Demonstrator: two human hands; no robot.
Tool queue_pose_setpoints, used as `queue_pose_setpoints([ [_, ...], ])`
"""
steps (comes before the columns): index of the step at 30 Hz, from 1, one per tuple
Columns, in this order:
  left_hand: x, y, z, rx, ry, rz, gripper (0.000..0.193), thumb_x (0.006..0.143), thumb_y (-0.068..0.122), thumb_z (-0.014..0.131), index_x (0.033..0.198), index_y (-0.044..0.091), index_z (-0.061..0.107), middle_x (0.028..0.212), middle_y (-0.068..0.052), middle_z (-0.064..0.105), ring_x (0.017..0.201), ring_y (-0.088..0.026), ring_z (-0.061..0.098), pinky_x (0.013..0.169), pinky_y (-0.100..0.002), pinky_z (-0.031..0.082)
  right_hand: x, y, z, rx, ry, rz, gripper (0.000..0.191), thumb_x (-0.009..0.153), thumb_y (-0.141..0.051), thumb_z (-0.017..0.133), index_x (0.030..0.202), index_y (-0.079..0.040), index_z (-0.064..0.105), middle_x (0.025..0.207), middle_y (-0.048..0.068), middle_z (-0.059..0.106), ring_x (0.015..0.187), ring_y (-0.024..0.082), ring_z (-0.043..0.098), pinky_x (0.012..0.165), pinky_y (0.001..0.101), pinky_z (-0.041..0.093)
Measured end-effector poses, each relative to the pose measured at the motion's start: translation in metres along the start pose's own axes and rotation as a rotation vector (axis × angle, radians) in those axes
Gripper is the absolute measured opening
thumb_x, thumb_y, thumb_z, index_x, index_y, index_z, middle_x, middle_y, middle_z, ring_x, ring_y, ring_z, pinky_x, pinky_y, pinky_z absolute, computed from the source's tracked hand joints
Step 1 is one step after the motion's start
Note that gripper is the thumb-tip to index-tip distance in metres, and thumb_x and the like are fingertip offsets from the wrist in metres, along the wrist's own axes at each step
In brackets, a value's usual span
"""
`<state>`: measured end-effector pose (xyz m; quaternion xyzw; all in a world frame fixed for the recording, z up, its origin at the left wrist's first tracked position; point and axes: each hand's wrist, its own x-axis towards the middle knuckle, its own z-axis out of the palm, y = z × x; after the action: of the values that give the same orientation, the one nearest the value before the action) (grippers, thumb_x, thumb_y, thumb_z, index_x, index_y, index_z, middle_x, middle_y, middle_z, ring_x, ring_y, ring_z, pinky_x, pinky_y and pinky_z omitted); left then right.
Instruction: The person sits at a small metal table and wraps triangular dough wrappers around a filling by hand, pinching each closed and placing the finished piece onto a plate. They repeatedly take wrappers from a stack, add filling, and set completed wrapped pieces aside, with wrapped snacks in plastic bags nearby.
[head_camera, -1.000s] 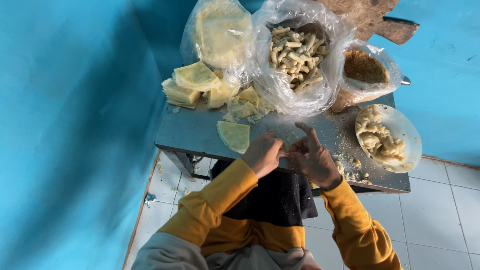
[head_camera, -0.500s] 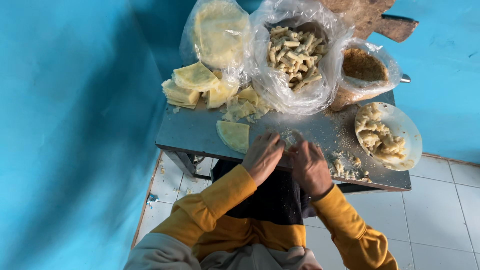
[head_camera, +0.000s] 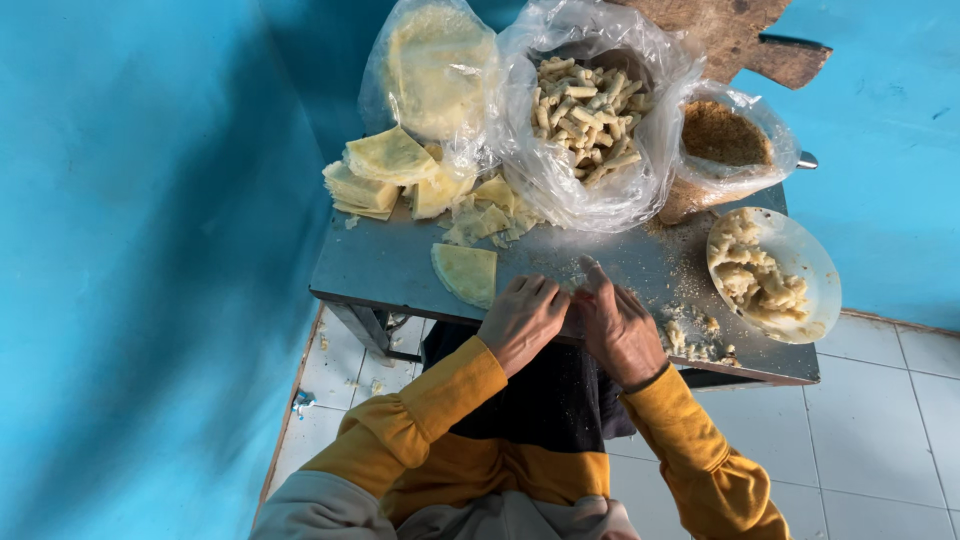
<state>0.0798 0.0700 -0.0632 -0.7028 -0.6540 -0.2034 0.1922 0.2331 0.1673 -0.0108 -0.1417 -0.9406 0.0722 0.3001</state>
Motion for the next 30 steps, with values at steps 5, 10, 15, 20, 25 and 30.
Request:
queue_pose_setpoints([
  [5,0.000,0.015,-0.005,0.106,-0.047,-0.134,0.032,0.093,0.023,0.069,0.116,0.002,0.068,0.134,-0.016,0.062,0.137,-0.031,0.049,0.121,-0.055,0.034,-0.005,-0.016,0.002,-0.181,0.010,0.016,0.058,0.097,-0.005,0.065,0.150,-0.003,0.042,0.117,0.016,0.074,0.106,0.032,0.071,0.090,0.0429,0.057],
  [10,0.035,0.002,0.008,0.061,-0.066,-0.271,0.062,0.094,0.036,0.062,0.144,0.001,0.052,0.159,-0.021,0.042,0.156,-0.036,0.020,0.124,-0.064,0.003,0.009,-0.009,0.000,-0.299,-0.082,-0.060,0.070,0.087,-0.018,0.066,0.147,0.009,0.041,0.137,0.028,0.063,0.136,0.041,0.048,0.114,0.0552,0.035],
  [15,0.021,-0.025,-0.007,-0.103,0.165,-0.447,0.068,0.094,0.038,0.062,0.147,-0.001,0.046,0.159,-0.019,0.042,0.152,-0.034,0.026,0.120,-0.065,0.008,0.025,0.013,-0.001,-0.197,-0.103,0.041,0.070,0.082,-0.009,0.068,0.148,-0.002,0.048,0.139,0.015,0.066,0.126,0.032,0.057,0.103,0.0496,0.041],
  [20,-0.030,-0.057,-0.042,-0.011,0.129,-0.640,0.057,0.093,0.023,0.066,0.145,0.002,0.051,0.147,-0.014,0.051,0.139,-0.032,0.042,0.115,-0.060,0.024,0.034,0.014,0.005,-0.320,0.037,-0.044,0.044,0.095,-0.004,0.071,0.137,-0.009,0.058,0.121,0.011,0.072,0.090,0.021,0.063,0.074,0.0347,0.055],
  [25,-0.035,-0.064,-0.055,-0.166,0.125,-0.627,0.055,0.094,0.024,0.066,0.143,0.005,0.051,0.127,-0.012,0.056,0.124,-0.032,0.047,0.107,-0.056,0.030,0.102,0.035,-0.043,-0.171,0.522,-0.174,0.038,0.110,0.008,0.070,0.140,0.011,0.048,0.105,0.016,0.070,0.092,0.022,0.066,0.091,0.0405,0.064],
  [30,-0.033,-0.070,-0.061,-0.316,0.228,-0.633,0.041,0.092,0.016,0.069,0.130,0.010,0.055,0.118,-0.013,0.060,0.115,-0.036,0.052,0.101,-0.051,0.040,0.126,-0.006,-0.041,-0.321,0.361,-0.270,0.056,0.073,0.015,0.060,0.128,0.014,0.049,0.109,0.038,0.067,0.085,0.038,0.070,0.065,0.0387,0.063],
])
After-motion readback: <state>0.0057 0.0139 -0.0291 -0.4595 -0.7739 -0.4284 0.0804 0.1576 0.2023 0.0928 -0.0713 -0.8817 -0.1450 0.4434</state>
